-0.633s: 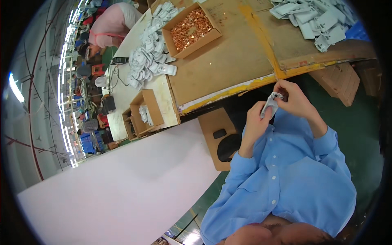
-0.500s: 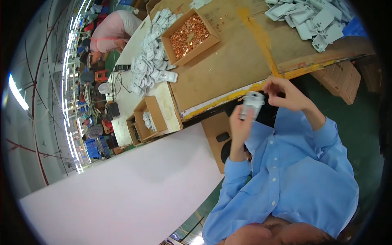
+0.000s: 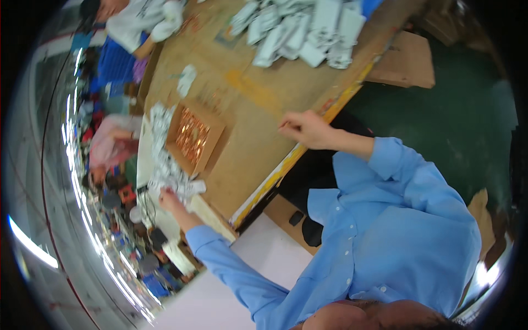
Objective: Assembling electronics components by inserting copper parts into plastic housings.
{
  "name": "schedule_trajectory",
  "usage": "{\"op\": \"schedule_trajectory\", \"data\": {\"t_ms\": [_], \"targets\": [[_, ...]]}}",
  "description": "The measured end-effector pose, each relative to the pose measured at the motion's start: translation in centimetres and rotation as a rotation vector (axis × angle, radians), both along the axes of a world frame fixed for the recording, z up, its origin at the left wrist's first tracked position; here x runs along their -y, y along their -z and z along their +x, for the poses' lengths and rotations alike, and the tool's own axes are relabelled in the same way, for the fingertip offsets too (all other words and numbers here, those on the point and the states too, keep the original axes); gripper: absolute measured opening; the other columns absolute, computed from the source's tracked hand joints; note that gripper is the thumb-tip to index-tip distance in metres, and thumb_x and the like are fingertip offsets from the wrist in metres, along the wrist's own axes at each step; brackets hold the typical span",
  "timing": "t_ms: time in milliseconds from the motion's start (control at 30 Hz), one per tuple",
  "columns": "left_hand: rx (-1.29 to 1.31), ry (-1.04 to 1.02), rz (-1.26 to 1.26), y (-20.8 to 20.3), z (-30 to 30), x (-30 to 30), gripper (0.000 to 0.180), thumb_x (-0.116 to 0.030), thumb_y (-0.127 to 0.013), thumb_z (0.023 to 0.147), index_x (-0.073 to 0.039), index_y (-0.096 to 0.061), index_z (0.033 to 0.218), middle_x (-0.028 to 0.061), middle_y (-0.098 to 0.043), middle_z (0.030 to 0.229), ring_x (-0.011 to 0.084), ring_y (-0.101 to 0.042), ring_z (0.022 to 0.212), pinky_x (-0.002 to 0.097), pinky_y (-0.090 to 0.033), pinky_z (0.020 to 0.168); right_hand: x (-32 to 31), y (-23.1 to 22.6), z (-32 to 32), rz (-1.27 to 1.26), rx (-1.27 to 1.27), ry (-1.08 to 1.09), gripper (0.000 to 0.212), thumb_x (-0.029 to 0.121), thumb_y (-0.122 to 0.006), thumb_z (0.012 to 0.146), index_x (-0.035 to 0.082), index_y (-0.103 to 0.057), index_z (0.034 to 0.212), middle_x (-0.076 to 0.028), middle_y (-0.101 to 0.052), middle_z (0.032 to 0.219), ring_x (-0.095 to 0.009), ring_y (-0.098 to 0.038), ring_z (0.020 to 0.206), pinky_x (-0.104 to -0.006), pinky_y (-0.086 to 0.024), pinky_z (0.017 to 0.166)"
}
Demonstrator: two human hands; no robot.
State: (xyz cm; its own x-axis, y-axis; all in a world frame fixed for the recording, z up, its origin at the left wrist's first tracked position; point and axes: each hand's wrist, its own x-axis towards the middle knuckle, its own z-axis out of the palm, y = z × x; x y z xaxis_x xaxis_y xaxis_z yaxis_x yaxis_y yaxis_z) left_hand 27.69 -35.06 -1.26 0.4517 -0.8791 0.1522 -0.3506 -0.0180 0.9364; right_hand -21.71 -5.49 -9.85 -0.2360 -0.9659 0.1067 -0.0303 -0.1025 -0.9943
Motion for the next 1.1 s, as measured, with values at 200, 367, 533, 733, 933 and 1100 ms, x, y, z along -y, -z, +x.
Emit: {"op": "schedule_trajectory", "data": {"t_ms": [200,367,533,733,933,1100], "targets": [[0.705,-0.336,-0.163,2.4,-8.2,-3.2,0.054,-0.022,-0.069,0.083,0.005,-0.047,0.123,0.0234,-0.057,0.113,0.0321,-0.059,0.1,0.0389,-0.049,0.084,-0.3,0.2,-0.6,-0.053,-0.141,-0.005,0.016,0.025,-0.062,0.09,0.009,-0.06,0.094,-0.009,-0.057,0.058,-0.027,-0.056,0.052,-0.0377,-0.042,0.051],[0.371,0.11,-0.155,3.8,-16.1,-13.9,0.044,-0.01,-0.065,0.086,0.004,-0.046,0.122,0.0179,-0.052,0.118,0.0259,-0.052,0.103,0.0364,-0.045,0.086,-0.3,-0.1,-0.4,-0.086,-0.202,-0.016,0.017,0.025,-0.065,0.089,0.008,-0.063,0.094,-0.007,-0.052,0.052,-0.024,-0.05,0.046,-0.0355,-0.039,0.048],[0.36,0.295,-0.107,6.6,-18.6,-21.4,0.048,-0.012,-0.064,0.086,0.004,-0.044,0.127,0.0192,-0.048,0.125,0.0302,-0.048,0.116,0.0418,-0.04,0.096,-0.3,-0.2,-0.3,-0.044,-0.266,-0.054,0.021,0.028,-0.063,0.089,0.01,-0.063,0.099,-0.009,-0.059,0.058,-0.029,-0.058,0.055,-0.0389,-0.044,0.054],[0.894,0.444,-0.199,9.2,-18.0,-23.8,0.058,-0.035,-0.057,0.09,0.005,-0.043,0.13,0.0257,-0.038,0.137,0.042,-0.035,0.128,0.0528,-0.027,0.106,-1.0,-1.2,-1.5,-0.075,-0.54,-0.033,0.023,0.031,-0.064,0.088,0.012,-0.064,0.1,-0.01,-0.061,0.06,-0.03,-0.061,0.058,-0.0396,-0.047,0.055],[0.871,0.388,-0.161,8.9,-18.6,-24.1,0.059,-0.035,-0.059,0.088,0.004,-0.043,0.129,0.0256,-0.04,0.136,0.042,-0.036,0.127,0.0515,-0.028,0.106,0.0,-3.6,-7.9,-0.143,-0.976,0.168,0.035,0.028,-0.066,0.082,0.011,-0.059,0.112,-0.011,-0.062,0.091,-0.028,-0.063,0.08,-0.0379,-0.052,0.066],[0.813,0.365,-0.164,9.0,-18.4,-24.1,0.059,-0.034,-0.062,0.086,0.004,-0.045,0.127,0.025,-0.041,0.136,0.0414,-0.037,0.126,0.0512,-0.029,0.105,6.1,-6.0,-12.0,-0.221,-1.352,0.295,0.045,0.026,-0.066,0.081,0.008,-0.052,0.119,-0.009,-0.054,0.112,-0.029,-0.056,0.102,-0.0399,-0.048,0.084]]}}
